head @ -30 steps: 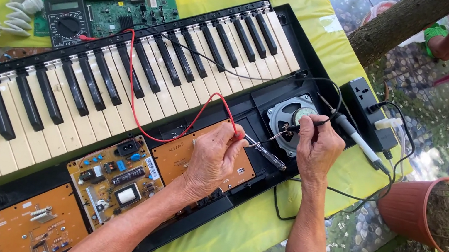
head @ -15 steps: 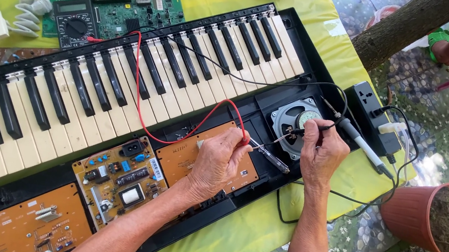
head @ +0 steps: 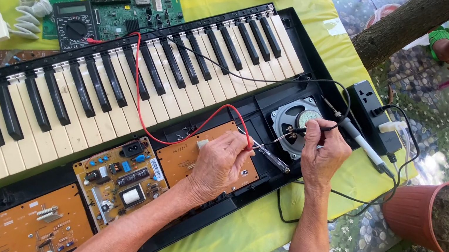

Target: The person uses a multimeter to test the circuit board of a disassembled electronic keyboard. They touch the probes to various points on the board and the speaker terminals while pressing the keyboard keys to check for electrical continuity or signal.

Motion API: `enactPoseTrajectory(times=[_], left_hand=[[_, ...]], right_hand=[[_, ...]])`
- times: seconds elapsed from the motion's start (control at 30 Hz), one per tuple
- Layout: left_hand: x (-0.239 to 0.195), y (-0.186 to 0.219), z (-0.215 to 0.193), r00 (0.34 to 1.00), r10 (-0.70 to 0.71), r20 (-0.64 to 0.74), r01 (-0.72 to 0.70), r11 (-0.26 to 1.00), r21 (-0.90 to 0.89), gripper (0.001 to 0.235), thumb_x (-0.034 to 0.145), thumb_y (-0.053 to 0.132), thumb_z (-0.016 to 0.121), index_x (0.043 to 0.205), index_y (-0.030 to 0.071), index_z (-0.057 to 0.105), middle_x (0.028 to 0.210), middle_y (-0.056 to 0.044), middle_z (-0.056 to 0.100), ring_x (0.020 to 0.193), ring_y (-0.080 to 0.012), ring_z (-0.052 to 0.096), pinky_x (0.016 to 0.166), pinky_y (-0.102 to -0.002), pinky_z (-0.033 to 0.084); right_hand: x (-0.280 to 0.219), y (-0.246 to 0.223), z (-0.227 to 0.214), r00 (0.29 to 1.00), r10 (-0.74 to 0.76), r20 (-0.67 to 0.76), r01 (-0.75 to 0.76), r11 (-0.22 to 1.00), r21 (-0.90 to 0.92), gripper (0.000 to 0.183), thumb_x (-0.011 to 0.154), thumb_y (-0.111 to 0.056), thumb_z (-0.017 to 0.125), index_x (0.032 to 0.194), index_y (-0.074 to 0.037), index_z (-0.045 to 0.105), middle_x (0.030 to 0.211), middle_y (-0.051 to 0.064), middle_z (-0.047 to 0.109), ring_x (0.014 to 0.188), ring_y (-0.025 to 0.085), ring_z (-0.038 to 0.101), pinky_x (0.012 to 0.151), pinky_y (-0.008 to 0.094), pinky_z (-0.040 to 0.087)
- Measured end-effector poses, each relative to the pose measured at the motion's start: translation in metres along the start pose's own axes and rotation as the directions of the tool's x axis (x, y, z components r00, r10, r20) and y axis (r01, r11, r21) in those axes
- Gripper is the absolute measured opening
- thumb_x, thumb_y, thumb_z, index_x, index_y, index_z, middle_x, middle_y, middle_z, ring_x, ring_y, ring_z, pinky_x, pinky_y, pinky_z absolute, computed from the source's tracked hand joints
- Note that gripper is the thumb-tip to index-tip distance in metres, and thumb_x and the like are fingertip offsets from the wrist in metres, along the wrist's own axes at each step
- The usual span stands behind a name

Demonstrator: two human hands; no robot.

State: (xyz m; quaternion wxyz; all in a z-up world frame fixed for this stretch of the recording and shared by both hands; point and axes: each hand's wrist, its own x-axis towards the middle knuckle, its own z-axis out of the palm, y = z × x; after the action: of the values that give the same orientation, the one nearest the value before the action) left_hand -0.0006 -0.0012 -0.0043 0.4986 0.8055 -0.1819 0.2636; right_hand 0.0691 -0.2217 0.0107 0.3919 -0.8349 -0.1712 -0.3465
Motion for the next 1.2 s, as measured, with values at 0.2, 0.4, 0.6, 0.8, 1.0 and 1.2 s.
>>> enactPoseTrajectory(times=[0.2,0.4,0.6,0.8,1.0,1.2], left_hand=[[0.002,-0.001,-0.001,0.999,0.034,0.020,-0.034,0.999,0.003,0.009,0.094,0.008,0.072,0.092,0.009,0.063,0.083,-0.008,0.064,0.083,-0.0284,0.069,0.075,-0.034,0.060],[0.011,0.004,-0.003,0.999,0.041,0.007,-0.041,0.991,0.131,0.010,0.097,0.016,0.068,0.100,0.010,0.060,0.083,-0.006,0.060,0.085,-0.0277,0.067,0.074,-0.035,0.059],[0.030,0.051,-0.025,0.995,0.015,0.097,-0.028,0.991,0.134,0.021,0.103,0.022,0.058,0.117,0.007,0.060,0.093,-0.011,0.061,0.095,-0.0324,0.065,0.080,-0.041,0.058],[0.009,0.083,-0.033,0.923,-0.021,0.384,-0.088,0.961,0.263,0.014,0.093,0.014,0.056,0.106,0.009,0.057,0.091,-0.008,0.062,0.084,-0.0280,0.062,0.059,-0.042,0.053],[-0.002,0.114,-0.032,0.913,0.127,0.388,-0.225,0.949,0.219,0.028,0.096,0.032,0.071,0.095,0.006,0.062,0.088,-0.009,0.060,0.084,-0.0285,0.057,0.058,-0.041,0.049],[-0.008,0.100,-0.054,0.906,0.160,0.391,-0.271,0.930,0.247,0.027,0.097,0.028,0.077,0.099,0.004,0.064,0.088,-0.008,0.060,0.081,-0.0223,0.056,0.058,-0.034,0.052]], right_hand=[[0.001,0.000,-0.001,1.000,-0.010,0.001,0.010,1.000,0.005,0.022,0.110,-0.015,0.067,0.091,-0.003,0.071,0.074,0.010,0.068,0.060,0.024,0.067,0.055,0.030,0.054],[0.019,-0.043,-0.009,0.997,-0.060,0.046,0.058,0.998,0.037,0.025,0.112,-0.016,0.061,0.093,-0.001,0.068,0.089,0.014,0.065,0.080,0.030,0.064,0.072,0.037,0.054],[0.026,-0.080,-0.014,0.962,0.037,0.270,-0.121,0.946,0.300,0.021,0.111,-0.015,0.053,0.103,-0.001,0.066,0.078,0.008,0.056,0.069,0.020,0.056,0.070,0.034,0.050],[0.043,-0.120,-0.041,0.752,-0.059,0.657,-0.249,0.897,0.365,0.045,0.098,-0.045,0.055,0.103,-0.003,0.070,0.074,0.001,0.053,0.066,0.012,0.050,0.062,0.027,0.045],[0.043,-0.135,-0.092,0.707,-0.124,0.696,-0.209,0.904,0.373,0.013,0.095,-0.014,0.060,0.098,-0.003,0.067,0.088,0.006,0.064,0.082,0.016,0.063,0.068,0.027,0.057],[0.039,-0.160,-0.143,0.837,0.298,0.458,-0.296,0.952,-0.078,0.015,0.100,-0.001,0.060,0.109,0.010,0.067,0.081,0.013,0.066,0.062,0.022,0.066,0.060,0.029,0.059]])
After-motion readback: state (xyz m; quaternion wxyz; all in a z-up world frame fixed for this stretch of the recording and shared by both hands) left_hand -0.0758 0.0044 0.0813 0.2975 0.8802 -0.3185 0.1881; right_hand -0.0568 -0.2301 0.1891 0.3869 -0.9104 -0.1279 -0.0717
